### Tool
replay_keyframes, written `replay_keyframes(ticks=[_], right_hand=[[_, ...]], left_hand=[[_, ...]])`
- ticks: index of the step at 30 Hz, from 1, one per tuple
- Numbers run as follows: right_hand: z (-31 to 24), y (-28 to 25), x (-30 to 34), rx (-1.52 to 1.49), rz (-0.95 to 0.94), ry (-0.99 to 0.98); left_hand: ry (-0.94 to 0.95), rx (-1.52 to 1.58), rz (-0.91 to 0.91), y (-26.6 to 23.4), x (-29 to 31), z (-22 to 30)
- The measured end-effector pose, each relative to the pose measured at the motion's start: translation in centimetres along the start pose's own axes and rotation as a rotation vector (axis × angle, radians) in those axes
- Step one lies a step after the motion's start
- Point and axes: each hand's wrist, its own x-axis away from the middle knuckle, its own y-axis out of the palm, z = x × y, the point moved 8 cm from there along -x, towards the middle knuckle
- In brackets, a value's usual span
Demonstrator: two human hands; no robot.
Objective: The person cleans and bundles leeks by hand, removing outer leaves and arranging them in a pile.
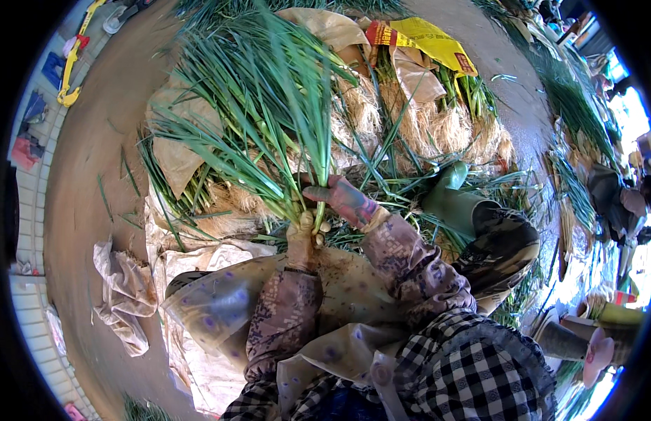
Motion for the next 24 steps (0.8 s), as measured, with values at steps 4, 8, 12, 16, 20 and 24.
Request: replay_keyframes(ticks=[4, 8, 12, 16, 20, 24], right_hand=[[1.0, -2.5, 1.8, -0.090, 0.008, 0.001], [-0.5, -1.7, 3.9, 0.034, -0.055, -0.077], [1.7, -5.9, 4.1, 0.274, 0.081, -0.042], [0.3, -8.5, 4.6, 0.230, 0.286, -0.156], [0.5, -13.8, 6.4, 0.294, 0.488, -0.079], [-2.3, -15.4, 8.2, 0.130, 0.447, -0.038]], left_hand=[[-0.026, -0.024, -0.044, 1.7, 0.0, -0.7], [-0.130, -0.280, -0.128, 3.5, 0.4, -3.5], [-0.126, 0.105, -0.112, 4.9, 0.5, -5.4], [-0.049, 0.157, 0.060, 4.5, -0.6, -3.7], [-0.040, 0.029, 0.154, 1.2, -1.9, -4.5], [-0.216, 0.118, 0.070, 0.1, -2.6, -4.6]])
